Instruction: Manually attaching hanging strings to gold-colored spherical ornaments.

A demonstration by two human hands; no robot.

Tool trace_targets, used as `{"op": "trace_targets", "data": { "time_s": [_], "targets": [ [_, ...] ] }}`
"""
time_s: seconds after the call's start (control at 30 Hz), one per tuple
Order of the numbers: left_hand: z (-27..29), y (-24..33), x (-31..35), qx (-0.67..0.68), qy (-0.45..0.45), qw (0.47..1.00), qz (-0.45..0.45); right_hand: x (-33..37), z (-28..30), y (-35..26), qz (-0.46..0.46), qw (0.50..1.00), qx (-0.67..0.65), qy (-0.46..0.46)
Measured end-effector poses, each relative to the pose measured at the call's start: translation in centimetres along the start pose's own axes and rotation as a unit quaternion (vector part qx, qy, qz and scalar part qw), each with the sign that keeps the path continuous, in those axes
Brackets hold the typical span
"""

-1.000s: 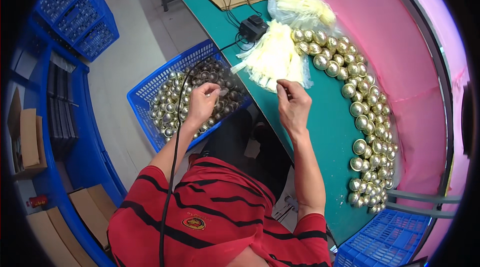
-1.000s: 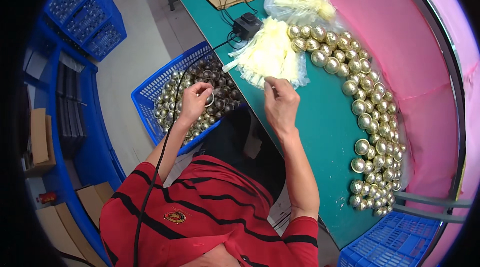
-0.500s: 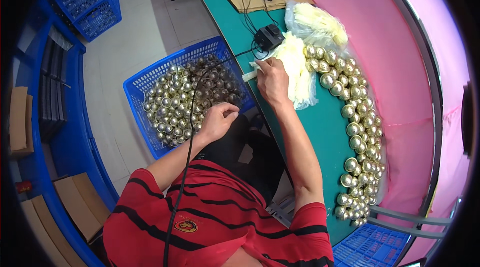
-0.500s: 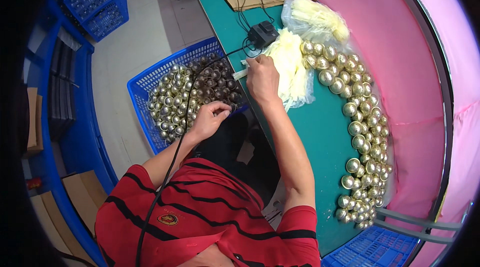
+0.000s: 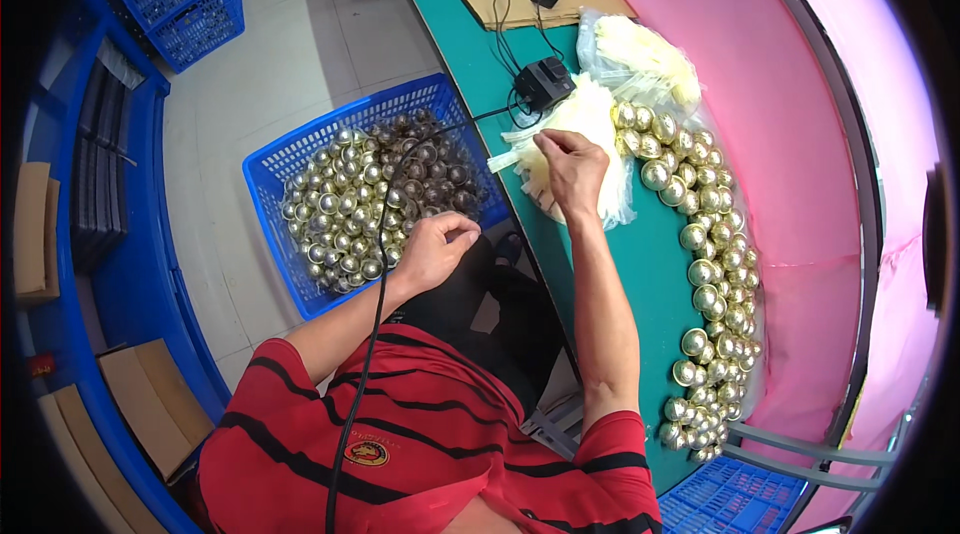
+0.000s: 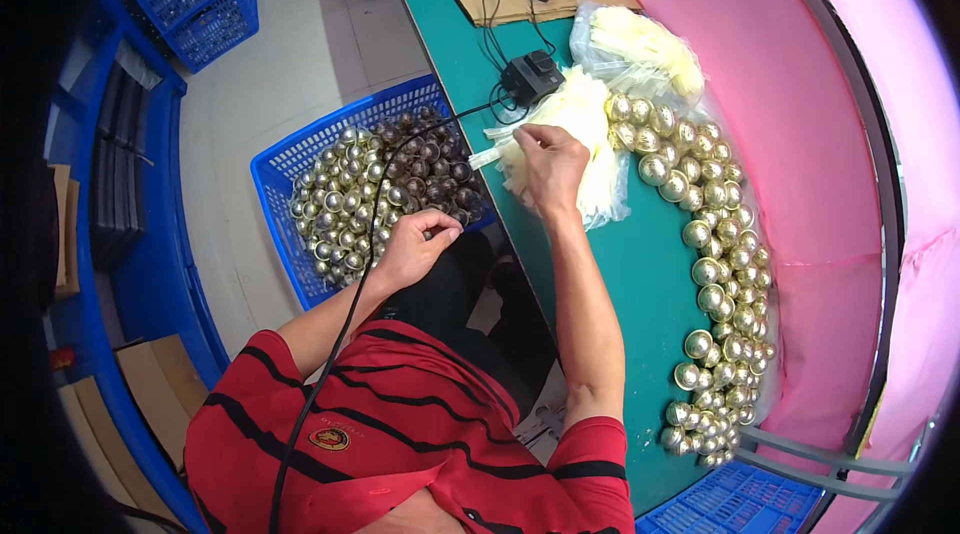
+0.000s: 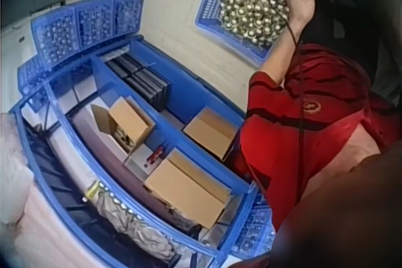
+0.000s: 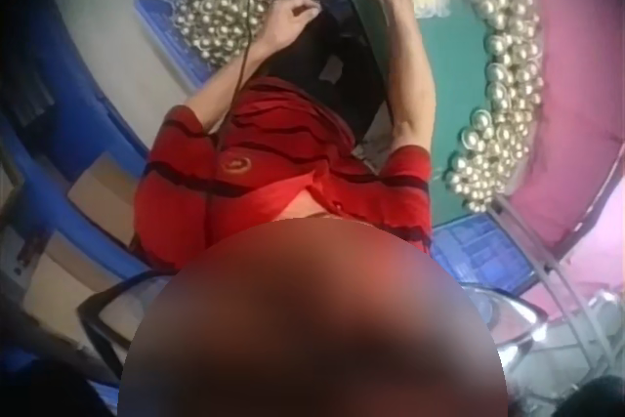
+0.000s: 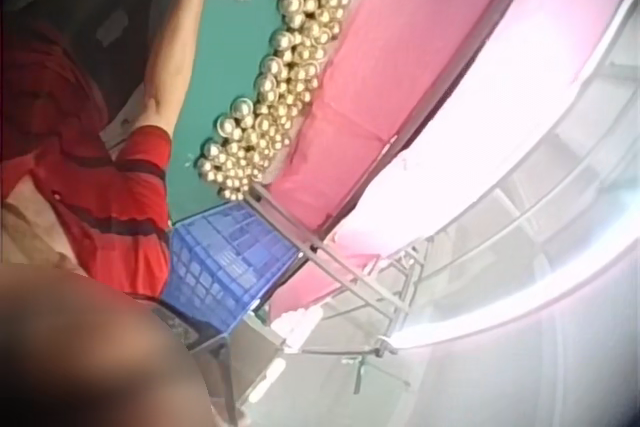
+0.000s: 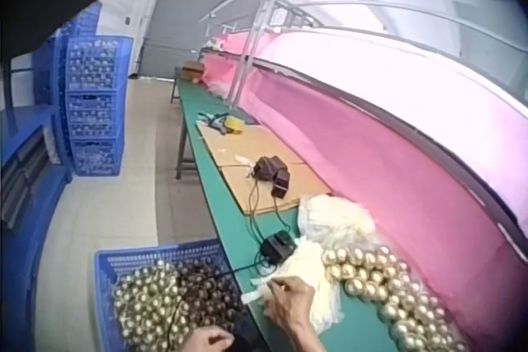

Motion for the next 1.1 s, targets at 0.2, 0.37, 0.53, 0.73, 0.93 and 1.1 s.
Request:
{"op": "trace_targets", "data": {
  "time_s": [0.2,0.37,0.53,0.73,0.93,1.1],
  "targets": [
    [-0.3,3.8,-1.6,-0.007,0.035,0.995,-0.089,-0.2,5.0,2.1,-0.105,0.977,-0.173,0.060],
    [-1.9,6.5,-2.5,-0.005,0.082,0.983,-0.162,0.8,10.3,1.7,-0.061,0.951,-0.276,0.125],
    [-4.0,7.6,-3.2,-0.046,0.073,0.975,-0.206,4.8,17.0,0.2,-0.036,0.936,-0.310,0.162],
    [-7.4,11.3,-2.7,0.009,0.001,0.979,-0.204,10.9,18.5,-0.8,-0.135,0.943,-0.279,0.124],
    [-12.3,14.2,-1.8,0.050,-0.137,0.973,-0.179,15.5,16.3,-1.3,-0.193,0.950,-0.240,0.054],
    [-15.0,12.9,-1.0,0.073,-0.236,0.963,-0.110,17.6,16.1,-1.3,-0.198,0.959,-0.200,0.019]
  ]
}}
Point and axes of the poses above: each hand's wrist, its own x-axis away from the middle knuckle, its own z-axis out of the back of the hand, y = z × x, the point moved 5 cm from there along -x, towards the middle knuckle, and after that the axes turned 3 degrees about -x, right-handed, at the moved point
